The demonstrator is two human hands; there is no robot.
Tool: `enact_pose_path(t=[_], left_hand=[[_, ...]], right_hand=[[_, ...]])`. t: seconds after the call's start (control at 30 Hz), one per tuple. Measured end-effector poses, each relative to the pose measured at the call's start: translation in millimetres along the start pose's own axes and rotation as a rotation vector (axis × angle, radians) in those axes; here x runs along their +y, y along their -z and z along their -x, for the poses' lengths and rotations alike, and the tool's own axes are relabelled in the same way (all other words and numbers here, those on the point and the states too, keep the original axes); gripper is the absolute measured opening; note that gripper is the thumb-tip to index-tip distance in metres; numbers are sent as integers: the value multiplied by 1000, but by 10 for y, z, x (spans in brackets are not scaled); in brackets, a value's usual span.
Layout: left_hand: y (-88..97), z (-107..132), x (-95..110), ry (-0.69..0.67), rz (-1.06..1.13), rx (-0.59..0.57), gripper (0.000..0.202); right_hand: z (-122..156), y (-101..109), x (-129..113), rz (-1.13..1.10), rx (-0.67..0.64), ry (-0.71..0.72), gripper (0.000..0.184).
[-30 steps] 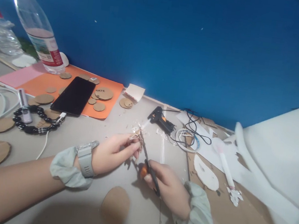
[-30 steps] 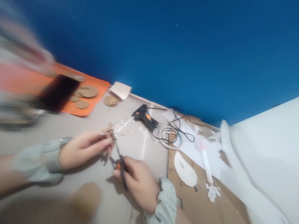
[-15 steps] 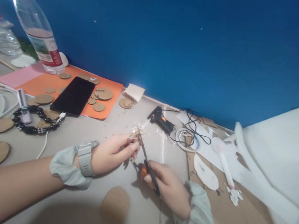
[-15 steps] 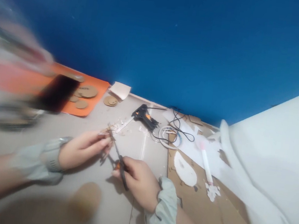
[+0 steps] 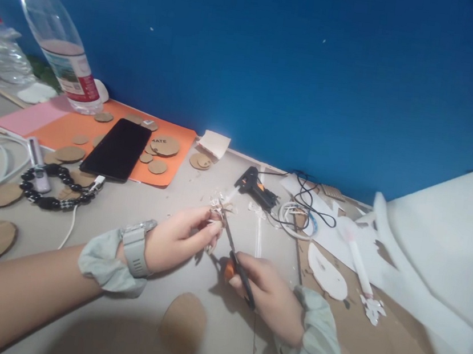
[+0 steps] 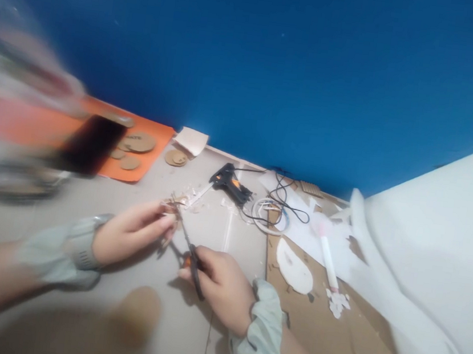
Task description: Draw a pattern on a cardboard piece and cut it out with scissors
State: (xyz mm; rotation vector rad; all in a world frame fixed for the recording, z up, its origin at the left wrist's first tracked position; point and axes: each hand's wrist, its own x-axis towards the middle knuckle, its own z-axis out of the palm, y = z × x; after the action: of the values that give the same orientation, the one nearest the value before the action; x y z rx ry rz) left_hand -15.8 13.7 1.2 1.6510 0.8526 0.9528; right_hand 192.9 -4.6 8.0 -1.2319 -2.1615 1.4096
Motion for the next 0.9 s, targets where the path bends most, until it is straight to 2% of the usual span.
enact_pose_path(t=[0.37, 0.9], left_hand=[[14, 19, -6, 49, 114, 46, 15], [12, -2, 12, 28, 125, 24, 16]], right_hand=[[-3, 13, 4, 6, 1, 9, 33], [4, -7, 14, -12, 4, 14, 38]])
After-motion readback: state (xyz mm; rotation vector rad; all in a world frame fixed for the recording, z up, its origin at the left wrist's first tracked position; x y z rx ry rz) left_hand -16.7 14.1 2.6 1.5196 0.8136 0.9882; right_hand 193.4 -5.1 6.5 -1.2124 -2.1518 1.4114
